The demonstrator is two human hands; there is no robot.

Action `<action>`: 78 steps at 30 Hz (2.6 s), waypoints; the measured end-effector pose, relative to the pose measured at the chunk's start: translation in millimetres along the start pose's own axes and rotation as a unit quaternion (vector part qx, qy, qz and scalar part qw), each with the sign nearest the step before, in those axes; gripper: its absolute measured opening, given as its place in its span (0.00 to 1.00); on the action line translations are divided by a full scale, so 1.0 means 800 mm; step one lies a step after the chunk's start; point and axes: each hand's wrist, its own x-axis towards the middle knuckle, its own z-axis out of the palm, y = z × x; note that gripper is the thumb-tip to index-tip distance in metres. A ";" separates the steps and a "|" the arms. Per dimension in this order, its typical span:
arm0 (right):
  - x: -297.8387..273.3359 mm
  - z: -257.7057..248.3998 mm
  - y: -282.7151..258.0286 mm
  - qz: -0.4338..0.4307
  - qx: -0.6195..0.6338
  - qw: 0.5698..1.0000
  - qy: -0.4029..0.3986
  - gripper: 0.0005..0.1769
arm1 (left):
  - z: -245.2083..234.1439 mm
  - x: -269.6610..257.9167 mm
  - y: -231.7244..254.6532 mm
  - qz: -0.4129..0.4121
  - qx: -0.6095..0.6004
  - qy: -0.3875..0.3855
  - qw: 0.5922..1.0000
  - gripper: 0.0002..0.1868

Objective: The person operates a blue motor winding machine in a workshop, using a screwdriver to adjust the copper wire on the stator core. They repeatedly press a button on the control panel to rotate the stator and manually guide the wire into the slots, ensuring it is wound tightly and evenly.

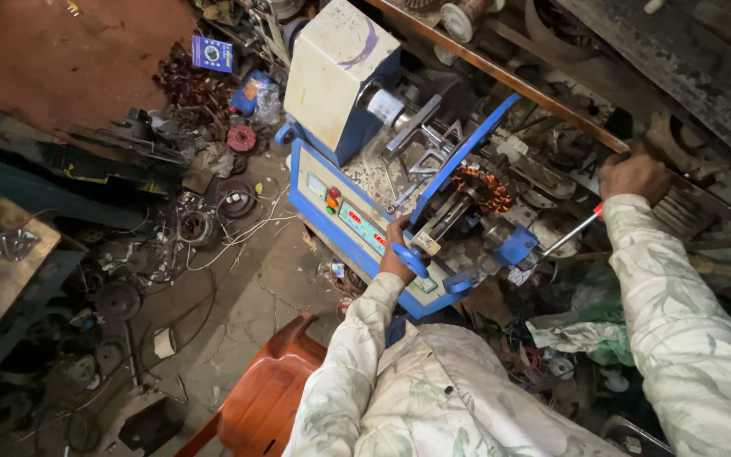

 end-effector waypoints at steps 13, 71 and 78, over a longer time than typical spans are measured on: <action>-0.016 0.005 0.009 -0.125 0.052 0.970 0.201 0.22 | 0.001 0.001 0.002 0.006 -0.001 0.004 1.000 0.51; -0.006 0.046 0.026 -0.105 0.057 0.981 0.154 0.10 | 0.011 -0.001 -0.002 -0.012 -0.013 0.027 0.999 0.49; -0.013 0.045 0.029 -0.105 0.097 0.978 0.150 0.11 | 0.027 -0.014 -0.031 0.002 -0.038 0.048 0.998 0.50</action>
